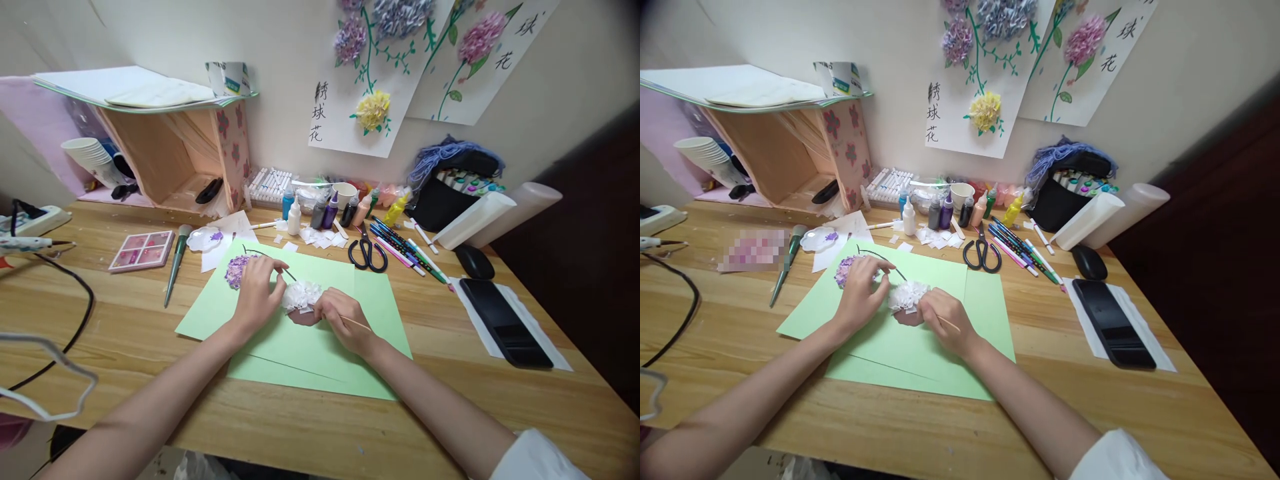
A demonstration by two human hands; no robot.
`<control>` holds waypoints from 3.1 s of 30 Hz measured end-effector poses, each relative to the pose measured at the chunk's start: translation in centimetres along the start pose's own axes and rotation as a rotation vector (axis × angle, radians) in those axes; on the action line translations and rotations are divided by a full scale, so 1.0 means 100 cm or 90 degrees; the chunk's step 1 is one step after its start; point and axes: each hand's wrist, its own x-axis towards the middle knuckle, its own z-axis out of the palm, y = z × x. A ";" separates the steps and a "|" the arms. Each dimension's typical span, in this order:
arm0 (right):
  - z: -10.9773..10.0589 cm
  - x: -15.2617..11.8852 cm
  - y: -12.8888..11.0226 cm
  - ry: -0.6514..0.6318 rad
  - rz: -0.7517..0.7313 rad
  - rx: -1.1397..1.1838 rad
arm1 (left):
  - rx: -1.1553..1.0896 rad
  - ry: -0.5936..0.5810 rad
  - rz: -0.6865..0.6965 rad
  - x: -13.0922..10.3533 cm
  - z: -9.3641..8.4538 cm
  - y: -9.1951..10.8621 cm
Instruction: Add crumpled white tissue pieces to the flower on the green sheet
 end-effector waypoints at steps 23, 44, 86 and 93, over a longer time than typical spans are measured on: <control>0.007 0.004 -0.001 0.053 -0.013 0.009 | -0.024 0.038 -0.006 -0.003 0.005 -0.003; 0.009 0.003 -0.001 0.112 0.074 0.072 | -0.028 0.037 -0.028 -0.003 0.007 -0.004; 0.011 0.007 -0.005 0.127 0.109 0.114 | 0.027 -0.054 -0.014 0.000 0.000 0.000; 0.008 0.014 0.009 0.192 0.349 0.365 | 0.192 -0.125 -0.032 0.072 0.000 -0.012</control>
